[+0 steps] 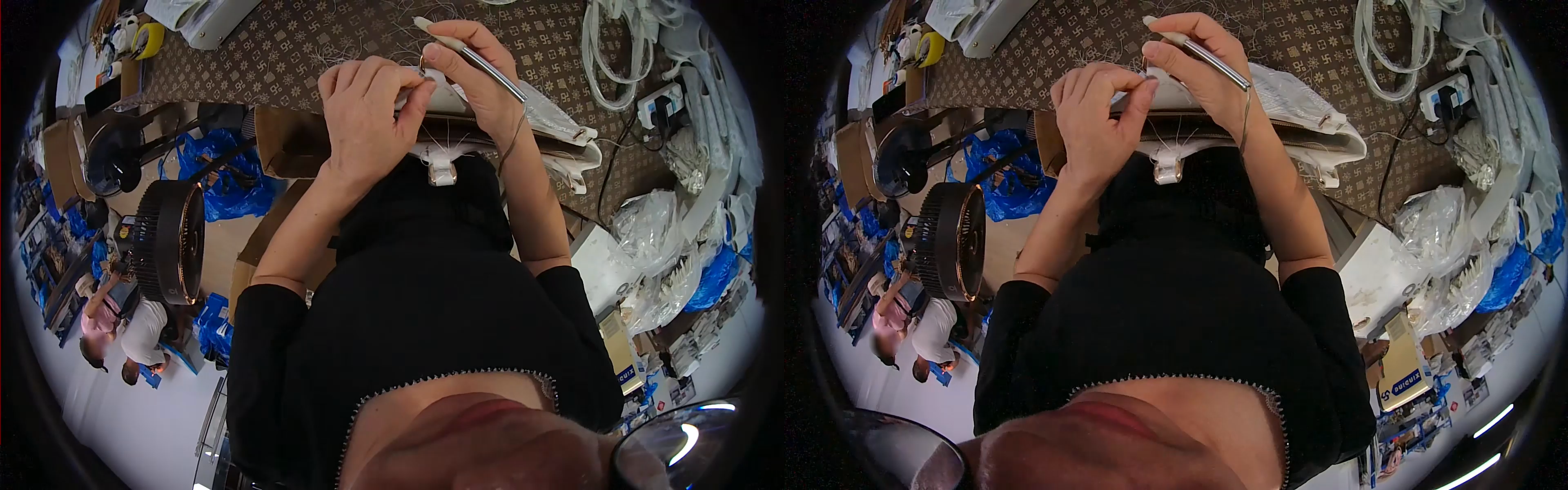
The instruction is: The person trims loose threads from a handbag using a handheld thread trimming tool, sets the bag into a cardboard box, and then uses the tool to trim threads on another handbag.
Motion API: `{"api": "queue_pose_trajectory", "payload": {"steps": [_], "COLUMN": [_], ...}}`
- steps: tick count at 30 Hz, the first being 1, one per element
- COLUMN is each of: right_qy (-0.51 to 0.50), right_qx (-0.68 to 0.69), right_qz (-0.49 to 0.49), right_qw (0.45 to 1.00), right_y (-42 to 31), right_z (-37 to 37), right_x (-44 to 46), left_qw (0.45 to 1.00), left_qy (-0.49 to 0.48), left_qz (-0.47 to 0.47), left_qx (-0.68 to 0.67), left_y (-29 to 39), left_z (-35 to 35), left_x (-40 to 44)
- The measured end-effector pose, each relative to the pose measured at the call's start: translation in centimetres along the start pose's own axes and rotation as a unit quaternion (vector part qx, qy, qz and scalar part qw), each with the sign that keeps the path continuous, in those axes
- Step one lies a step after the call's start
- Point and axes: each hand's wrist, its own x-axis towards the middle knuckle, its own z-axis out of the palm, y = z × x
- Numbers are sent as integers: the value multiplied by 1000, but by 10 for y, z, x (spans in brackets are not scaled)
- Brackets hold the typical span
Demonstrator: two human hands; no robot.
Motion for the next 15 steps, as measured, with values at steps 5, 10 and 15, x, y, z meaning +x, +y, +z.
{"api": "queue_pose_trajectory", "payload": {"steps": [5, 10, 15], "right_qy": [-6, -2, 18], "right_qx": [-9, -4, -30], "right_qz": [-3, 6, 39], "right_qw": [1000, 1000, 999], "right_y": [-7, -6, -15], "right_z": [2, 3, 5], "right_x": [-3, -3, 2], "left_qw": [958, 820, 944], "left_qy": [-105, -83, -28], "left_qz": [-143, -278, -220], "left_qx": [-224, -493, -246], "left_y": [-4, -5, 2], "left_z": [-13, -15, -26], "left_x": [1, -2, -2]}}
